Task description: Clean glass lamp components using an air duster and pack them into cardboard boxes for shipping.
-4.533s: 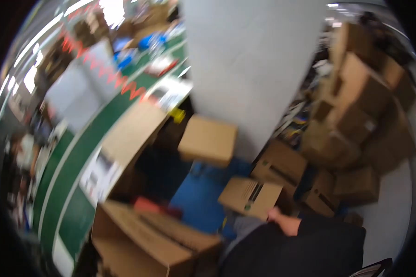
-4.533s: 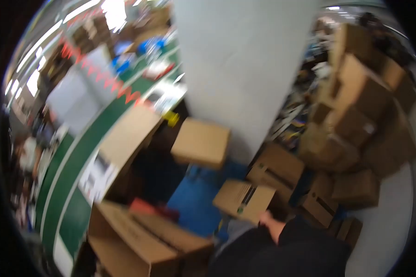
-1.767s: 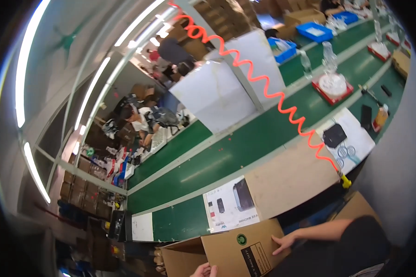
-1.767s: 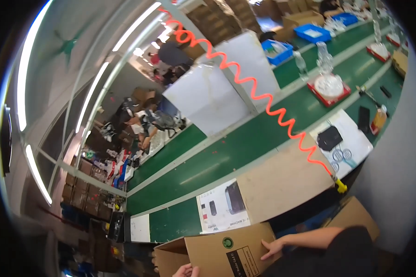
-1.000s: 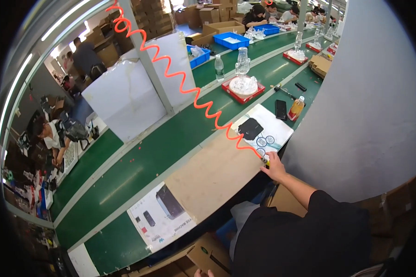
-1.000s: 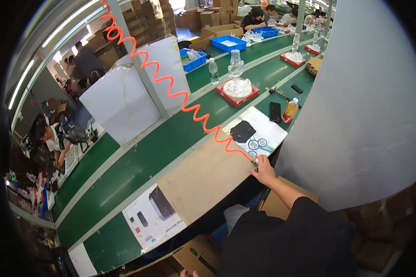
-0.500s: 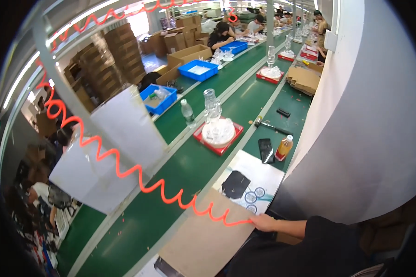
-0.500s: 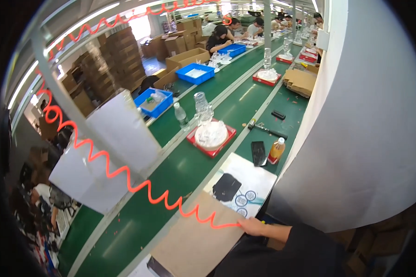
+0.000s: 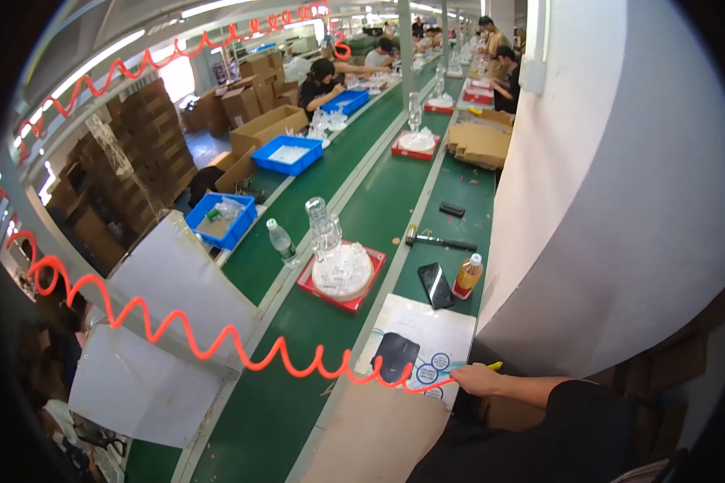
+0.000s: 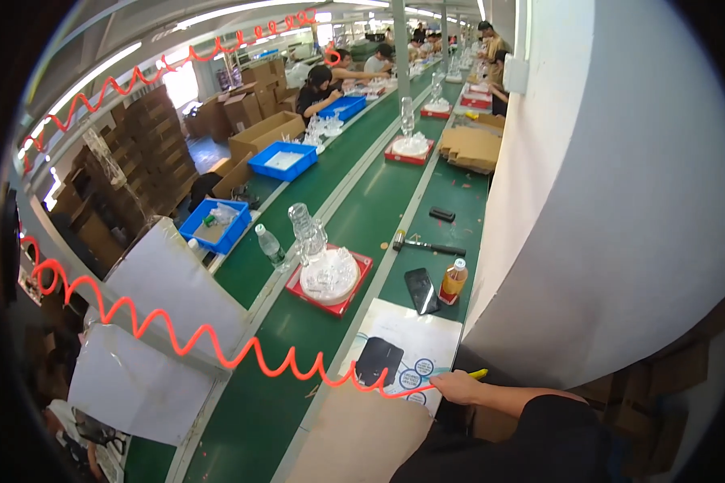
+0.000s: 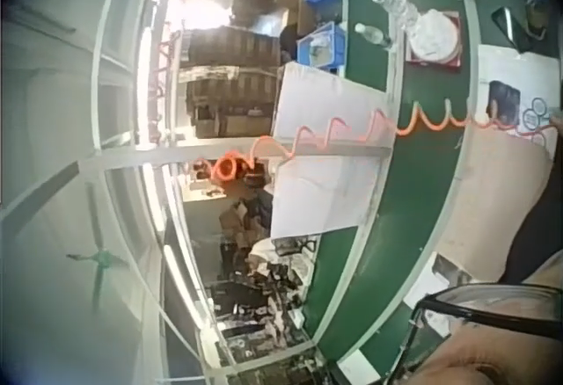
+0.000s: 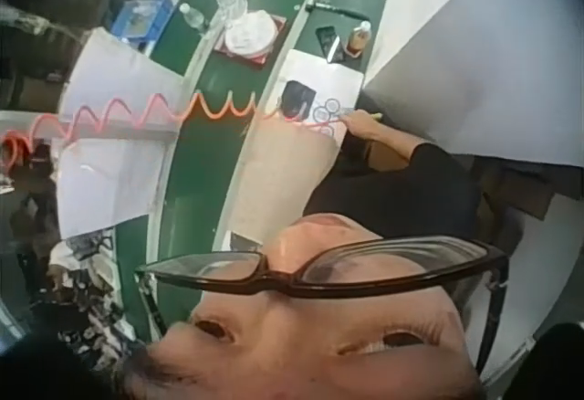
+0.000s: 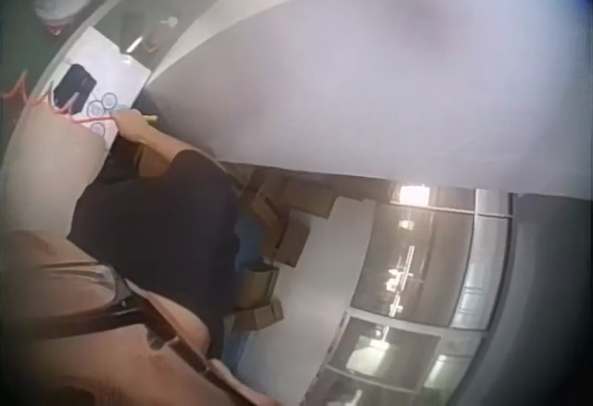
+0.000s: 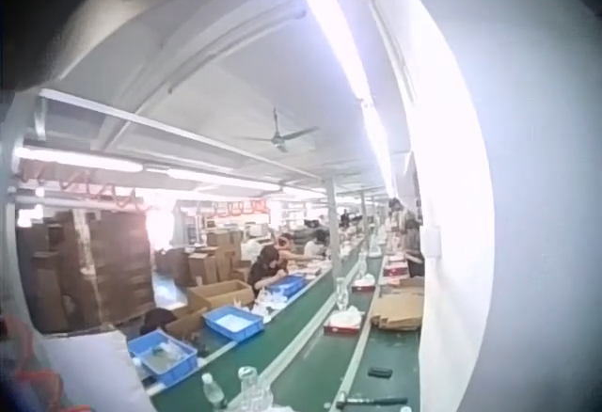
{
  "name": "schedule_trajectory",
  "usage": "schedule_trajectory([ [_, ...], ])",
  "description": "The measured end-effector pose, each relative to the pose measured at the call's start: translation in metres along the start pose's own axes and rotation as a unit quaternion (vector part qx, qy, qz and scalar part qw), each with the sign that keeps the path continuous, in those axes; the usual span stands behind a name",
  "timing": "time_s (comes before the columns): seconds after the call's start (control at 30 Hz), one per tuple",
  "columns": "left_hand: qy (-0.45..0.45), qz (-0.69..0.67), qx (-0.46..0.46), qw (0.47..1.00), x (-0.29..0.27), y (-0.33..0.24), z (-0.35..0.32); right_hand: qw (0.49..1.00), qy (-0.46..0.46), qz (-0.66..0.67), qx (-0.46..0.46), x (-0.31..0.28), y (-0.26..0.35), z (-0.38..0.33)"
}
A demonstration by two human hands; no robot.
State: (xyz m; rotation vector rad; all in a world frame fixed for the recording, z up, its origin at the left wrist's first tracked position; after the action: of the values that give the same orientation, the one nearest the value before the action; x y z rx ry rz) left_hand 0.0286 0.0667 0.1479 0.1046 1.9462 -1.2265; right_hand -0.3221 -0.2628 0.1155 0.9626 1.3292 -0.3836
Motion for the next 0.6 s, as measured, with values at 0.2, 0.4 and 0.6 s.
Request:
schedule_trajectory([
  [0.2,0.035,-0.048,0.051,0.997,-0.008,-0.008,0.024,0.991,-0.053,0.121,0.019,-0.087,0.102,0.031],
  [0.4,0.011,-0.103,0.233,0.967,-0.015,-0.127,0.044,0.914,0.036,0.361,-0.182,-0.061,0.239,0.054],
  [0.6,-0.028,-0.225,0.129,0.965,0.009,-0.090,0.065,0.852,0.006,0.366,-0.375,-0.072,0.329,0.073],
])
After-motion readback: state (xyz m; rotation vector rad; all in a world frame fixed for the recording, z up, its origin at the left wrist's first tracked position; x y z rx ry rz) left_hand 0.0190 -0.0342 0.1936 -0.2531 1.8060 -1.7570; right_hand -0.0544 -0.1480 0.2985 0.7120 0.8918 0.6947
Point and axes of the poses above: each hand's wrist, its own z-axis towards the middle knuckle, its own x-axis out of the palm, y = z × x, the point moved 4 cm from there along z, towards the middle knuckle, and after that the axes turned 8 degrees about -y, right-handed, at the moved point
